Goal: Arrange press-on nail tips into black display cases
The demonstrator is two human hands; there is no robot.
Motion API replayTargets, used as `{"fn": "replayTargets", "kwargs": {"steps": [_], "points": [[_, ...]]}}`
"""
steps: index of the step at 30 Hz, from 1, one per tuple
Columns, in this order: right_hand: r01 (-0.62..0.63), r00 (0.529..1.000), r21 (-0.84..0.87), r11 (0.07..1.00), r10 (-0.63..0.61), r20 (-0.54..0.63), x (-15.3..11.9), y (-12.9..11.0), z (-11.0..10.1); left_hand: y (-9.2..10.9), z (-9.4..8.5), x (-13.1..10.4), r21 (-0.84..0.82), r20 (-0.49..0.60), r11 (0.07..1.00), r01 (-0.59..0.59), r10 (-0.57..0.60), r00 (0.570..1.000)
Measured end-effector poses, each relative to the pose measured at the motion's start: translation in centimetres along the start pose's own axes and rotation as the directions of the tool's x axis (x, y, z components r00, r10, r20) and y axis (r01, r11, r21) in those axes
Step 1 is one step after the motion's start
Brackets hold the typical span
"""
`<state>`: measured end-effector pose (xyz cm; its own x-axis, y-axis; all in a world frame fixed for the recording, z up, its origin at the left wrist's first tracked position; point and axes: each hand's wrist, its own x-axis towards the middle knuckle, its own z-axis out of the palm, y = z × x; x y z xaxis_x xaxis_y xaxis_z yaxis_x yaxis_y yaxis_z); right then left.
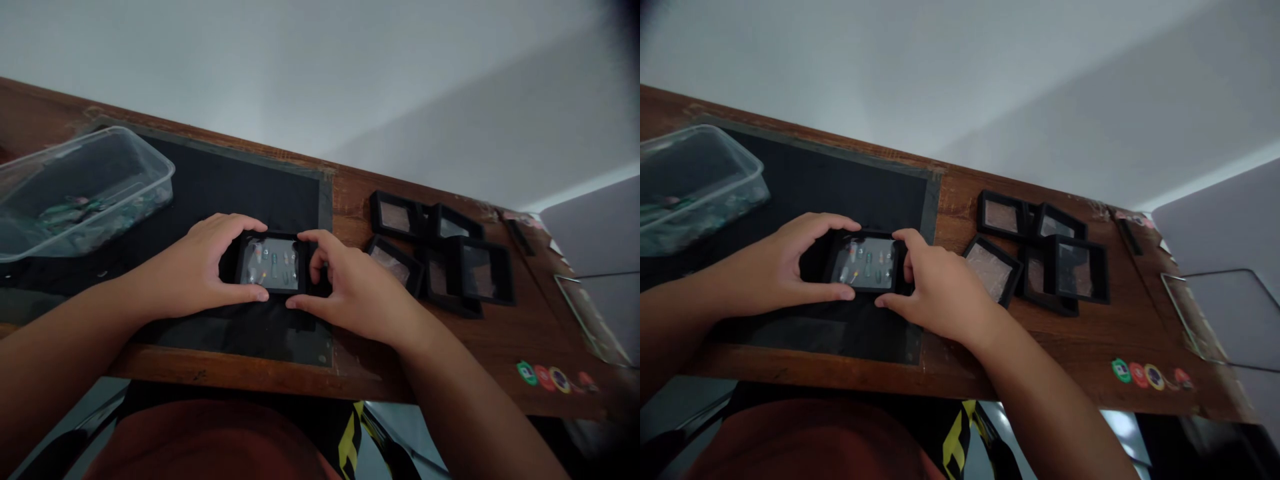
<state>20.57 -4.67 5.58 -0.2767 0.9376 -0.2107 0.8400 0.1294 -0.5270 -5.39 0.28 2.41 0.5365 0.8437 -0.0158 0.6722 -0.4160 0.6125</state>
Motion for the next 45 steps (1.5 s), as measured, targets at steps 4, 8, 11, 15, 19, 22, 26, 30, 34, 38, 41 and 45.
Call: {"fn": "replayTargets", "kwargs": {"steps": [4,8,11,15,19,22,26,30,34,38,41,45], "points": [[-0.005,1.0,0.01,1.0,0.005,-0.001,0.0,-0.1,0.0,0.3,-0.1,0.0,-0.014,-0.005,1.0,0.011,-0.011,1.0],[-0.017,1.0,0.004,1.0,0.017,-0.009,0.0,-0.1,0.0,0.4,0.0,0.1,-0.026,-0.005,0.999,0.022,-0.022,1.0],[-0.026,1.0,-0.038,0.999,0.025,-0.011,0.0,-0.3,0.0,0.0,0.2,0.1,-0.019,-0.023,1.0,0.006,-0.006,1.0],[0.015,1.0,-0.079,0.997,-0.015,0.012,0.0,-0.4,-0.1,-0.6,0.6,-0.1,-0.005,-0.046,1.0,-0.026,0.026,0.999],[0.052,0.999,-0.055,0.997,-0.052,0.003,-0.1,-0.5,-0.2,-0.6,0.6,-0.2,-0.018,-0.044,0.999,-0.026,0.026,0.999],[0.07,0.998,-0.014,0.997,-0.07,-0.007,-0.3,-0.6,-0.2,-0.6,0.7,-0.2,-0.027,-0.028,1.0,-0.015,0.015,1.0],[0.073,0.997,0.018,0.997,-0.072,-0.021,-0.3,-0.7,-0.3,-0.7,0.8,-0.2,-0.036,-0.02,0.999,0.007,-0.008,1.0],[0.067,0.996,0.015,0.998,-0.067,-0.051,-0.3,-0.6,-0.3,-0.7,0.7,-0.3,-0.047,-0.015,0.999,0.023,-0.024,1.0],[0.067,0.997,-0.001,0.998,-0.067,-0.047,-0.2,-0.6,-0.3,-0.4,0.6,-0.3,-0.059,0.015,0.997,0.057,-0.057,0.998],[0.065,0.998,-0.001,0.998,-0.065,-0.021,-0.2,-0.6,-0.5,-0.4,0.5,-0.1,-0.059,0.013,0.996,0.061,-0.061,0.998],[0.048,0.998,-0.012,0.999,-0.049,-0.043,-0.2,-0.4,-0.7,-0.6,0.5,0.1,-0.043,0.002,0.998,0.05,-0.05,0.999],[0.042,0.997,-0.029,0.999,-0.044,-0.069,-0.2,-0.2,-0.7,-0.5,0.6,0.2,0.015,0.004,1.0,-0.025,0.024,1.0]]}}
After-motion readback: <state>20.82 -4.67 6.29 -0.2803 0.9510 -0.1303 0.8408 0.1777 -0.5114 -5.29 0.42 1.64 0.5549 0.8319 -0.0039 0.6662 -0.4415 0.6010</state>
